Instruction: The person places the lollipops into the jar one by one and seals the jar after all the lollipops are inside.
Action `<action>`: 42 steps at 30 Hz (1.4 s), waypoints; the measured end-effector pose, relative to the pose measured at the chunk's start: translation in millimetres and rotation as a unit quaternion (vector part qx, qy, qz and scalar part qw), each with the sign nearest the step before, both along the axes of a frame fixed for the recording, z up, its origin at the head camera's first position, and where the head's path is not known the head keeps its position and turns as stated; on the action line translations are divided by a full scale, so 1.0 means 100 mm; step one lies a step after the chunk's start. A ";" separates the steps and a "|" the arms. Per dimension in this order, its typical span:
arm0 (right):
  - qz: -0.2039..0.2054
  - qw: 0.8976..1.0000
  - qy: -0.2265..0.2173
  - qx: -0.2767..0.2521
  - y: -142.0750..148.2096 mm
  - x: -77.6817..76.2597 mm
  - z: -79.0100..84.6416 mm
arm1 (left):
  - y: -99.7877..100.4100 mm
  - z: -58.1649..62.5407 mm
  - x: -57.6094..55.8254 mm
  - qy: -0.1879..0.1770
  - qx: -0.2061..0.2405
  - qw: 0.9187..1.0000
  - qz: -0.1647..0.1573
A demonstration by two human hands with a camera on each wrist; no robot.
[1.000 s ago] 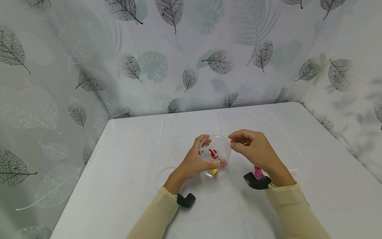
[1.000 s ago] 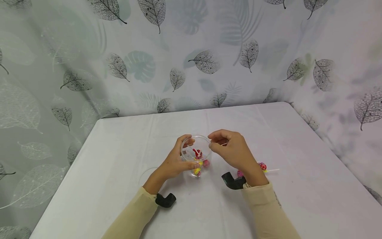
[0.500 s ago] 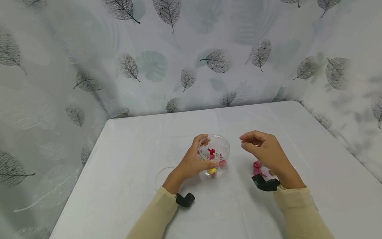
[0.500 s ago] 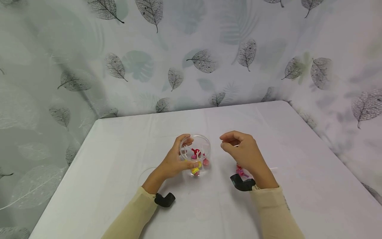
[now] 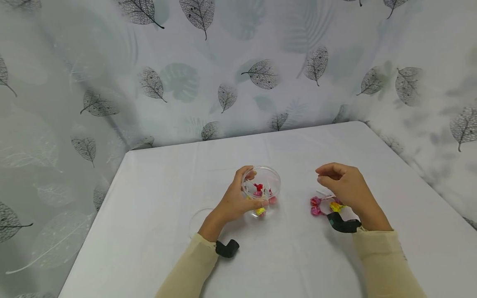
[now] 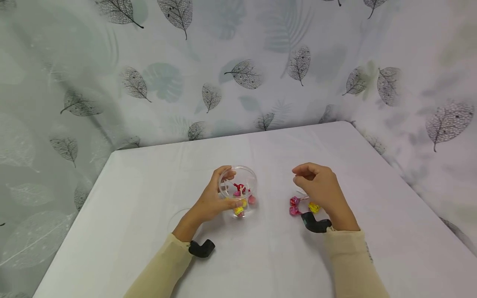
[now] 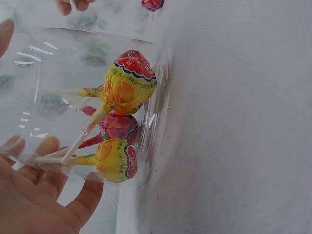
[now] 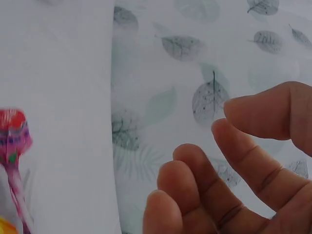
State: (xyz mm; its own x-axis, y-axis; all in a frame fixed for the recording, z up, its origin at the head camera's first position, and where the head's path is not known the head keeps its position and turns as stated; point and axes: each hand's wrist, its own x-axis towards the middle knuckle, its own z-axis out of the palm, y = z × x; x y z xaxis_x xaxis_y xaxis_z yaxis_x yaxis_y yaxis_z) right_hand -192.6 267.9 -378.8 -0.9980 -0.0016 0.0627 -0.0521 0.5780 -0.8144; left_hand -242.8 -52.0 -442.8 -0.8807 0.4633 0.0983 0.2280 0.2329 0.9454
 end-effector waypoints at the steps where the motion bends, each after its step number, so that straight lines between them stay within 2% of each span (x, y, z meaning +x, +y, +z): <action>1: -0.004 1.000 -0.003 0.011 0.04 -0.01 -0.02 | 0.00 0.00 0.00 0.001 0.001 1.000 -0.001; 7: -0.023 0.996 -0.049 0.072 0.27 -0.06 -0.13 | -0.01 -0.01 -0.01 0.013 0.005 1.000 -0.003; 17: -0.033 0.987 -0.126 0.099 0.59 -0.07 -0.21 | -0.03 0.00 -0.02 0.015 0.004 1.000 -0.003; 23: -0.015 0.979 -0.162 0.123 0.78 -0.04 -0.26 | -0.03 0.00 -0.02 0.003 0.009 1.000 0.000; 29: 0.012 0.971 -0.209 0.118 0.86 -0.05 -0.32 | -0.03 0.00 -0.01 0.010 0.002 1.000 0.004; 34: 0.034 0.970 -0.214 0.106 0.89 -0.02 -0.36 | -0.02 0.00 0.00 0.011 0.001 1.000 -0.001; 42: 0.044 0.977 -0.177 0.106 0.88 0.05 -0.39 | 0.00 0.00 0.00 0.010 0.004 1.000 -0.006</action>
State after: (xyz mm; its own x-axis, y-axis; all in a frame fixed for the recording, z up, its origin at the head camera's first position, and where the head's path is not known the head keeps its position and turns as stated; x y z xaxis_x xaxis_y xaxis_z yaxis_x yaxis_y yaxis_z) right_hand -188.0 355.8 -417.8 -0.9523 -0.0639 -0.2984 0.1546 0.7422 -0.6521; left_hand -242.6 -52.2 -442.6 -0.8729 0.4730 0.1198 0.2497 0.2222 0.9425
